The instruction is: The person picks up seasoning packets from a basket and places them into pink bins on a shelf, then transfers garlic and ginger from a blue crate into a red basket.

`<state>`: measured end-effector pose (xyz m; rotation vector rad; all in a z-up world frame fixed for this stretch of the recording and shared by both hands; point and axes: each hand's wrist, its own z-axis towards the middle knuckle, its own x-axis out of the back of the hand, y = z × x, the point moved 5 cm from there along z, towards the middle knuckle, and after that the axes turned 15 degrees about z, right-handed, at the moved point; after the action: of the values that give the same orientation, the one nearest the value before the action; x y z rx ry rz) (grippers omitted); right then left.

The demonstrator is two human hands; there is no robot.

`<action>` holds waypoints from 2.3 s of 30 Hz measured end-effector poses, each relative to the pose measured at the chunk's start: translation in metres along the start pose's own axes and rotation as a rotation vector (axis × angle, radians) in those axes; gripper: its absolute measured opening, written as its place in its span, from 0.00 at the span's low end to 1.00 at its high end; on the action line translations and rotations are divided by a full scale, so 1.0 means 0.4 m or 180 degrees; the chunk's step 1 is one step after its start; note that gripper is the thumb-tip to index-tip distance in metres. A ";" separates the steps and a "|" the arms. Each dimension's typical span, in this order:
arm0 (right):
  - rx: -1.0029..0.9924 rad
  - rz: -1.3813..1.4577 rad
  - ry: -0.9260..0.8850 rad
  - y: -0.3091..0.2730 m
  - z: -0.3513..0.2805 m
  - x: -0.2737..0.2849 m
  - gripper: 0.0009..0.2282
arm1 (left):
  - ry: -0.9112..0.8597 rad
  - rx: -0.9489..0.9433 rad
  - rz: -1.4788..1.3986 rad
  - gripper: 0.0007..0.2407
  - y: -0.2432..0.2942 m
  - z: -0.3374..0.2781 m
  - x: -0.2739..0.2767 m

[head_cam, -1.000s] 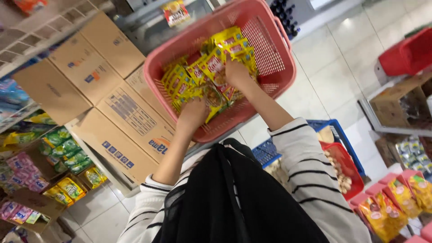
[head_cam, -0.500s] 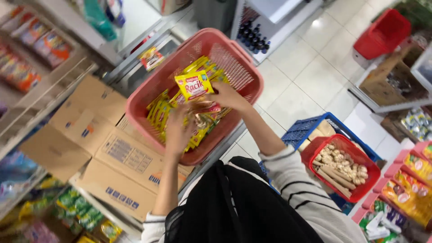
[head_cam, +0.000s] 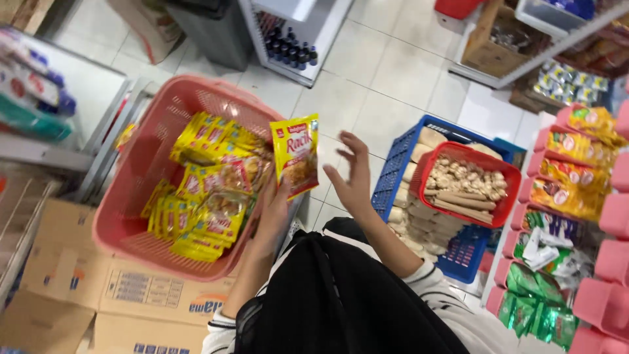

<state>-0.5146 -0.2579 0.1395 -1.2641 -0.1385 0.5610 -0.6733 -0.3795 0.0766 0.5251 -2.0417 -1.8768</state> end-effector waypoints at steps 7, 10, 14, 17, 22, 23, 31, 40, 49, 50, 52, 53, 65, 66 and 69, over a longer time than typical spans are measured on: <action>0.1190 -0.2862 -0.1011 -0.027 -0.047 0.182 0.30 | -0.1712 -0.0697 0.0612 0.23 -0.136 0.083 -0.355; 0.0984 -0.2808 -0.0247 -0.022 -0.036 0.401 0.28 | -0.2034 0.1460 -0.1366 0.21 -0.184 0.143 -0.511; -0.0458 -0.0946 0.0803 0.051 -0.105 0.711 0.28 | -0.2445 0.1498 -0.1520 0.20 -0.127 0.172 -0.662; -0.1050 0.0449 0.1704 0.102 -0.232 0.846 0.26 | -0.2525 0.1526 -0.0992 0.19 -0.108 0.179 -0.786; -0.0804 0.2176 0.2504 0.153 -0.368 0.868 0.19 | -0.3320 0.0122 0.0448 0.19 -0.070 0.183 -0.956; -0.0662 0.2059 0.2685 0.158 -0.369 0.872 0.17 | -0.3348 -0.0249 0.0588 0.19 -0.063 0.197 -1.003; -0.0324 0.0948 0.3888 0.019 -0.379 0.938 0.13 | -0.3838 -0.0145 0.0902 0.13 -0.078 0.281 -1.293; -0.0690 -0.0275 0.4564 -0.076 -0.376 1.186 0.07 | -0.4559 -0.0422 0.0996 0.07 -0.106 0.308 -1.646; -0.0033 -0.2087 0.5721 -0.248 -0.596 1.400 0.08 | -0.5347 -0.2365 0.1117 0.12 -0.014 0.222 -1.935; 0.0067 -0.2200 0.5928 -0.269 -0.642 1.435 0.06 | -0.5359 -0.2787 0.1085 0.14 -0.012 0.185 -1.963; 0.0348 -0.2261 0.6427 -0.281 -0.714 1.513 0.05 | -0.5470 -0.3242 0.1043 0.17 -0.016 0.118 -1.994; 0.0535 -0.2203 0.6716 -0.284 -0.755 1.562 0.06 | -0.5584 -0.3274 0.1041 0.18 -0.024 0.085 -2.007; -0.1381 -0.3362 0.6809 -0.220 -0.921 1.981 0.07 | -0.5791 -0.5044 0.1440 0.25 -0.115 -0.180 -2.051; -0.1466 -0.2837 0.6946 -0.218 -0.930 2.004 0.09 | -0.5730 -0.5136 0.1453 0.24 -0.119 -0.187 -2.058; -0.1062 -0.3057 0.6602 -0.224 -0.896 2.031 0.12 | -0.5782 -0.5414 0.2070 0.22 -0.141 -0.201 -2.046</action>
<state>0.3545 -0.2008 -0.0550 -1.3376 0.8907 -1.7190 0.0891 -0.0688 0.0390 -2.3480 0.2242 -2.5455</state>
